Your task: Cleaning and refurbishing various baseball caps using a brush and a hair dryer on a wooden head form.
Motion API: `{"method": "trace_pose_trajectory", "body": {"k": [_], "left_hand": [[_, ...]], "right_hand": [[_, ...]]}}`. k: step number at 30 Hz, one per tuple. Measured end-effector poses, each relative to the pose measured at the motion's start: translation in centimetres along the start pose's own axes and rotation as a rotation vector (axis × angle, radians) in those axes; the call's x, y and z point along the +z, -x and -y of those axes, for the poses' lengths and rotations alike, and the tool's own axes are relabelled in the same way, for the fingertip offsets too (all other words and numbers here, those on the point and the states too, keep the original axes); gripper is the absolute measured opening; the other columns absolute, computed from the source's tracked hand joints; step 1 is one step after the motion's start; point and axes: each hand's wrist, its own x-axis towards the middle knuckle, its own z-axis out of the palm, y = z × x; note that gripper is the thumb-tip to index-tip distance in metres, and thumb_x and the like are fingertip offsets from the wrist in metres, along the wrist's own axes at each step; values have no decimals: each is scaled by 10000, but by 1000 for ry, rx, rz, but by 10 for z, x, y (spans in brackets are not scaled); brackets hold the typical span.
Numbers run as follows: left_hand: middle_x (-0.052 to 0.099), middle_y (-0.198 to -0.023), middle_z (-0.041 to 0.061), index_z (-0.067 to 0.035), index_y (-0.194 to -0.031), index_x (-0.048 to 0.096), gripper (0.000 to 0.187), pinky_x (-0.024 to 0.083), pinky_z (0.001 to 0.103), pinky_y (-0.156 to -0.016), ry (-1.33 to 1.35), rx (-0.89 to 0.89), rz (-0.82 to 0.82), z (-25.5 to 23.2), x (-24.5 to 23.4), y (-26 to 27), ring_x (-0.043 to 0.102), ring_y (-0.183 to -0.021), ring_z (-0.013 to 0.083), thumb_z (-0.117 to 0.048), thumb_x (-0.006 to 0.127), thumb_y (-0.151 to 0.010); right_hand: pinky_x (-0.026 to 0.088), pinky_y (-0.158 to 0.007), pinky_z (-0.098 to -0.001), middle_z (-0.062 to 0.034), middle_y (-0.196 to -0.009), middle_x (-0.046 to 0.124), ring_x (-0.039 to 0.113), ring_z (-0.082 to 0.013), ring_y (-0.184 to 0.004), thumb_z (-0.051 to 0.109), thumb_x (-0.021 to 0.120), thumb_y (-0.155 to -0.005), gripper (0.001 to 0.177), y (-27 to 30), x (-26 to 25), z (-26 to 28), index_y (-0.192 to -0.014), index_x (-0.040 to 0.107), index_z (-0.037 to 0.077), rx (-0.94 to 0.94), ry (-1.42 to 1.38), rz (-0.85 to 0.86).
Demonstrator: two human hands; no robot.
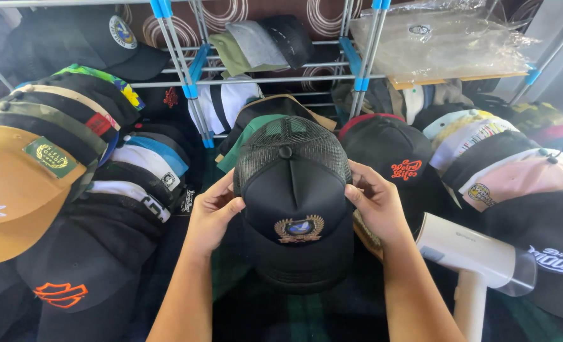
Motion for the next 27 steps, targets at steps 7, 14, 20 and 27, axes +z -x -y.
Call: {"method": "trace_pose_trajectory", "body": {"k": [7, 14, 20, 27], "left_hand": [[677, -845, 153, 72, -1179, 738, 387, 537, 311, -703, -134, 221, 27, -15, -13, 5, 606, -750, 170, 20, 807, -802], [639, -1089, 193, -32, -832, 766, 198, 545, 365, -734, -370, 459, 120, -52, -5, 3, 620, -802, 231, -174, 879, -753], [405, -606, 4, -79, -743, 492, 384, 227, 312, -498, 323, -31, 763, -81, -15, 19, 334, -518, 149, -256, 779, -927], [666, -596, 137, 31, -814, 692, 177, 512, 304, -552, -400, -288, 235, -16, -42, 6, 611, -589, 182, -115, 743, -900]], "right_hand": [[601, -676, -344, -90, -719, 539, 530, -141, -717, 65, 779, -889, 277, 1, 2, 26, -1138, 723, -42, -137, 151, -81], [575, -875, -408, -218, -1155, 571, 604, -240, -1016, 92, 649, -1022, 171, -5, 8, 66, -903, 618, -27, -264, 179, -134], [311, -470, -327, -85, -664, 605, 472, -155, -509, 317, 770, -943, 359, 10, -17, 79, -839, 660, -8, -131, -569, 434], [494, -588, -270, -62, -705, 602, 537, -118, -663, 118, 666, -978, 208, -3, -17, 7, -810, 685, -3, 155, -18, 200]]}}
